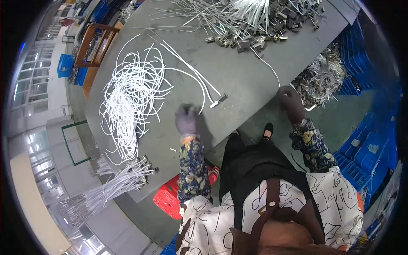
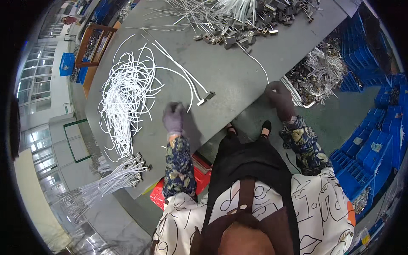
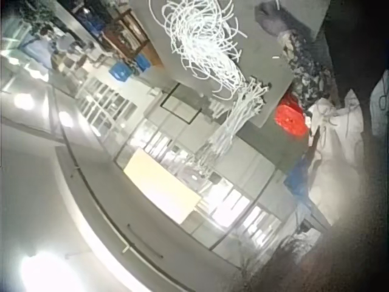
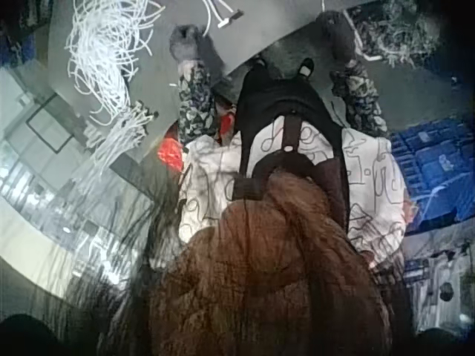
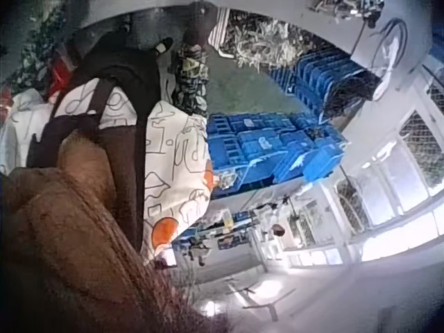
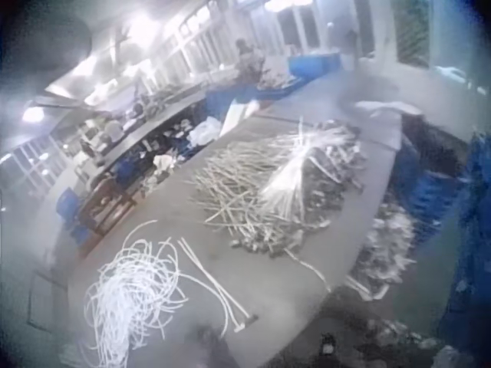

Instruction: The person threads plastic sleeves over the wires of metal components, gathers the assembled components together, and ties them into a bundle.

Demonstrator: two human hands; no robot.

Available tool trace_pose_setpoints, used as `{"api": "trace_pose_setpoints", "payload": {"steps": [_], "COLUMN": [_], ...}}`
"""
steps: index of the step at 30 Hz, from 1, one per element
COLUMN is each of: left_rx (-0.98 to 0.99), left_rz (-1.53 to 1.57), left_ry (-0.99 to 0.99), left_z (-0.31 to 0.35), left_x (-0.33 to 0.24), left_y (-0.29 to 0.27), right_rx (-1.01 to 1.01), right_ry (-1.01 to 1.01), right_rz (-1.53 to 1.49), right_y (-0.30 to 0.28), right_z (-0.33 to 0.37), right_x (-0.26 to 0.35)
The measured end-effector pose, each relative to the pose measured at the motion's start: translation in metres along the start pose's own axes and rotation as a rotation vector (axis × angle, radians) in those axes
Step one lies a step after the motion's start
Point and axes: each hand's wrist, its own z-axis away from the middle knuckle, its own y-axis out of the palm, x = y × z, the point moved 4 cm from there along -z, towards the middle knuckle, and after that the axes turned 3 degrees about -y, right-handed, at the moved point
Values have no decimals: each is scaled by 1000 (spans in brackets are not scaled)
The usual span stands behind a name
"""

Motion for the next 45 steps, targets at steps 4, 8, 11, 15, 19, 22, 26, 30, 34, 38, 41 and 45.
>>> {"api": "trace_pose_setpoints", "payload": {"steps": [4,8,11,15,19,22,26,30,34,38,41,45], "left_rx": [29,122,399,315,604,913,724,413,320,576,500,355], "left_rz": [-232,-87,656,704,824,1264,1564,1408,1416,1559,1561,1501], "left_ry": [140,9,-360,335,264,-250,-369,-219,-230,-63,-137,-219], "left_z": [25,10,25,73,96,124,87,34,10,-23,-11,-10], "left_x": [-31,-2,-46,-123,-206,-206,-195,-202,-217,-196,-210,-199], "left_y": [27,27,27,75,83,122,128,72,38,30,29,28], "right_rx": [19,104,8,102,318,380,470,318,181,158,179,198], "right_ry": [9,-10,163,-193,-198,-209,60,302,484,433,269,434], "right_rz": [51,-115,-250,-33,256,409,855,566,516,486,644,519], "right_y": [1,13,-9,16,21,-57,-136,-167,-161,-165,-172,-170], "right_z": [29,64,65,72,98,122,184,230,227,217,214,222], "right_x": [-10,35,24,56,83,-18,-101,-115,-95,-90,-95,-85]}}
